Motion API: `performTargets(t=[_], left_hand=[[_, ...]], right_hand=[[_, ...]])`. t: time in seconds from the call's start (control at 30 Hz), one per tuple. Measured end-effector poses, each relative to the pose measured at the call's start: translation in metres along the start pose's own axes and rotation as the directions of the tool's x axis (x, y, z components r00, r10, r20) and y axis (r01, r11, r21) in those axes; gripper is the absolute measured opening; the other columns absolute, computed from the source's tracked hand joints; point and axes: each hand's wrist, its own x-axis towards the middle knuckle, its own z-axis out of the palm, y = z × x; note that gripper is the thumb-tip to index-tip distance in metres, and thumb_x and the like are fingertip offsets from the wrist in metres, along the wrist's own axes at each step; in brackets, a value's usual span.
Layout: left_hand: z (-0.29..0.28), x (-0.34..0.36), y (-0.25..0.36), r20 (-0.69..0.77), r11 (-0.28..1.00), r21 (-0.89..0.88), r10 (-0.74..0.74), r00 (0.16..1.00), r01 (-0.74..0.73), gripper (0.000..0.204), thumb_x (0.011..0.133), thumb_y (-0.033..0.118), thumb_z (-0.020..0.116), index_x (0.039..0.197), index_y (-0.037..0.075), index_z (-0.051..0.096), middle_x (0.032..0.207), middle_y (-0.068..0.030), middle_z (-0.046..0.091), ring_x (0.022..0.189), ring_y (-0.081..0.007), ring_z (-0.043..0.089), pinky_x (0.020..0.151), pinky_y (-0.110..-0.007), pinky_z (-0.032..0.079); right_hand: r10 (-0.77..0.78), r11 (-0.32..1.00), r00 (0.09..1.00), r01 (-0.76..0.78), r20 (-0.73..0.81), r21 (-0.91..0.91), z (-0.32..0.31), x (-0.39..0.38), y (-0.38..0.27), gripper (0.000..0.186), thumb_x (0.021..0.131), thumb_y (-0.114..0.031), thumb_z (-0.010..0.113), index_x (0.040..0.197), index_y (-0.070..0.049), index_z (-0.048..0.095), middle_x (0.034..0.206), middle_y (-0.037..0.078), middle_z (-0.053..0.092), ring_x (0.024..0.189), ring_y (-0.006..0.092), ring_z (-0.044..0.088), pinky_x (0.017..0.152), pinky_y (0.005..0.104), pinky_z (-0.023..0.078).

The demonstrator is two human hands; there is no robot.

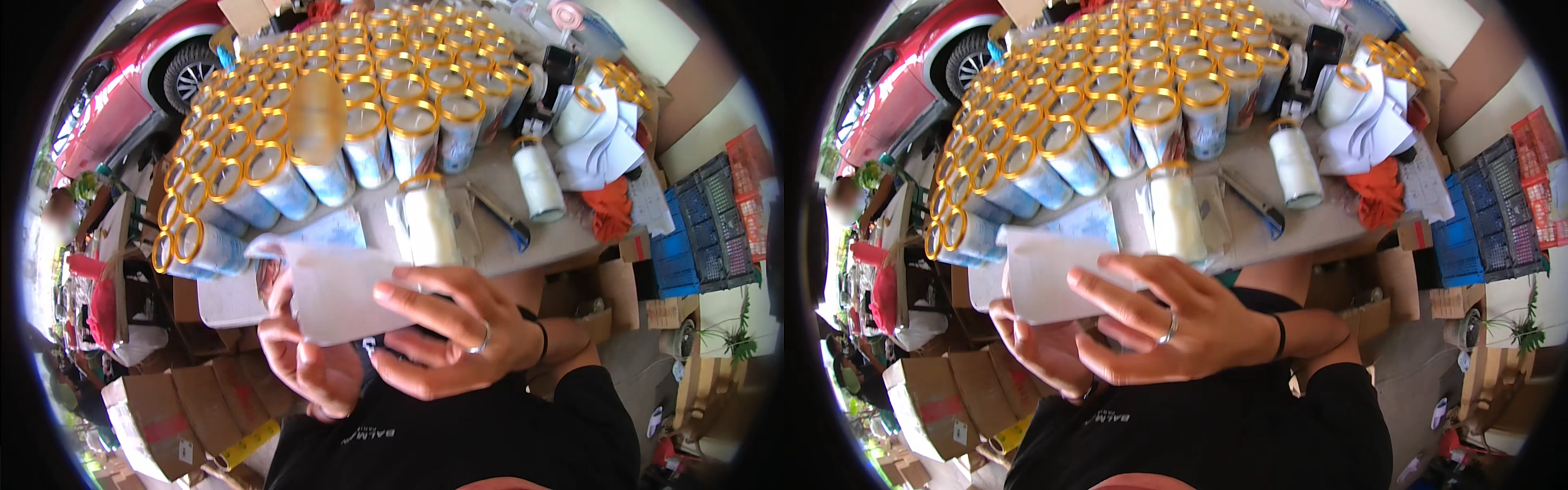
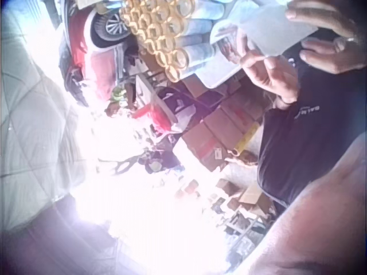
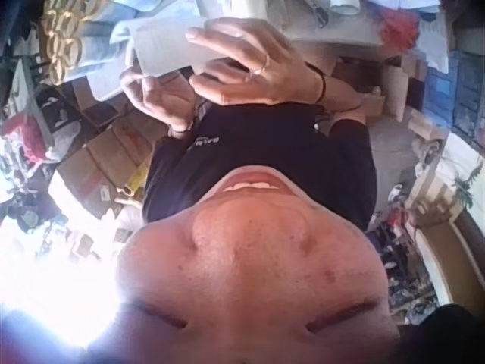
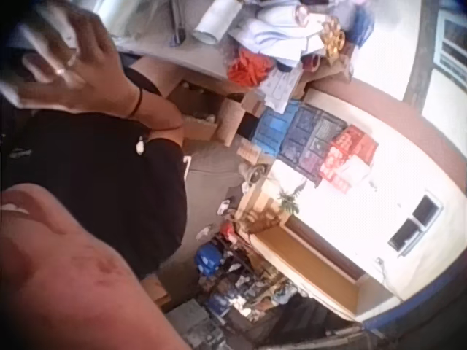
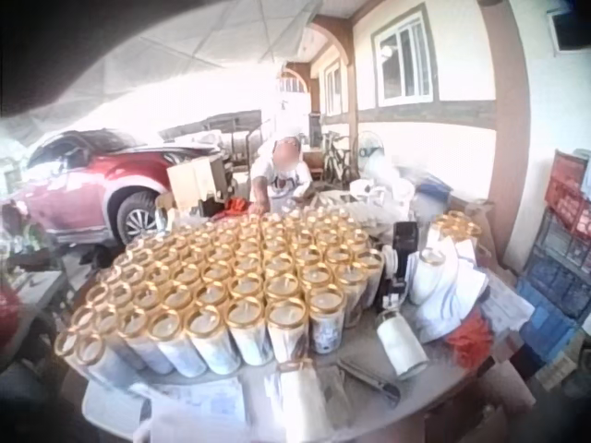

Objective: The person applies printed labels to cylindrical glass candle jars. They peel the backing from each label, wrap it around the jar, and smooth it into place. Finished jars are set aside on the table.

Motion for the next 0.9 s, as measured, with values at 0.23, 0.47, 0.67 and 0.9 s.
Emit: performTargets(t=[0.23, 0.47, 0.67, 0.9], left_hand=[[0.013, 0.011, -0.027, 0.382, 0.997, 0.076, -0.026, 0.924, -0.003, 0.053, 0.096, 0.038, 0.072, 0.127, -0.002, 0.058, 0.148, -0.0254, 0.045, 0.141, -0.0350, 0.043, 0.115, -0.051, 0.035], [-0.026, 0.050, -0.041, 0.337, 0.769, 0.635, -0.351, 0.874, 0.065, 0.039, 0.097, 0.002, 0.067, 0.135, -0.003, 0.059, 0.143, -0.0177, 0.056, 0.135, -0.0262, 0.053, 0.115, -0.043, 0.041], [-0.043, 0.041, -0.066, 0.362, 0.854, 0.414, -0.471, 0.804, 0.314, 0.048, 0.091, -0.010, 0.069, 0.137, -0.004, 0.057, 0.138, -0.0144, 0.062, 0.120, -0.0187, 0.064, 0.091, -0.029, 0.061], [-0.037, 0.040, -0.075, 0.390, 0.842, 0.468, -0.471, 0.792, 0.270, 0.048, 0.089, -0.009, 0.072, 0.135, -0.004, 0.059, 0.136, -0.0145, 0.063, 0.115, -0.0164, 0.065, 0.085, -0.027, 0.061]], right_hand=[[0.144, 0.984, 0.987, -0.151, 0.072, 0.095, -0.019, -0.030, 0.043, 0.048, 0.077, 0.013, 0.071, 0.123, 0.001, 0.071, 0.129, 0.022, 0.066, 0.102, 0.0288, 0.069, 0.082, 0.0335, 0.057], [0.687, 0.577, 0.725, -0.591, 0.057, 0.563, -0.049, -0.067, 0.085, 0.053, 0.093, 0.011, 0.062, 0.144, 0.011, 0.048, 0.149, 0.024, 0.052, 0.128, 0.0266, 0.060, 0.108, 0.0365, 0.048], [0.765, 0.302, 0.597, -0.663, 0.242, 0.685, -0.038, -0.097, 0.096, 0.062, 0.090, 0.013, 0.068, 0.148, 0.006, 0.048, 0.146, 0.016, 0.056, 0.120, 0.0239, 0.065, 0.099, 0.0306, 0.055], [0.835, 0.237, 0.468, -0.780, 0.289, 0.580, -0.041, -0.108, 0.101, 0.061, 0.089, 0.012, 0.068, 0.147, 0.006, 0.050, 0.145, 0.015, 0.057, 0.110, 0.0183, 0.066, 0.093, 0.0291, 0.057]])
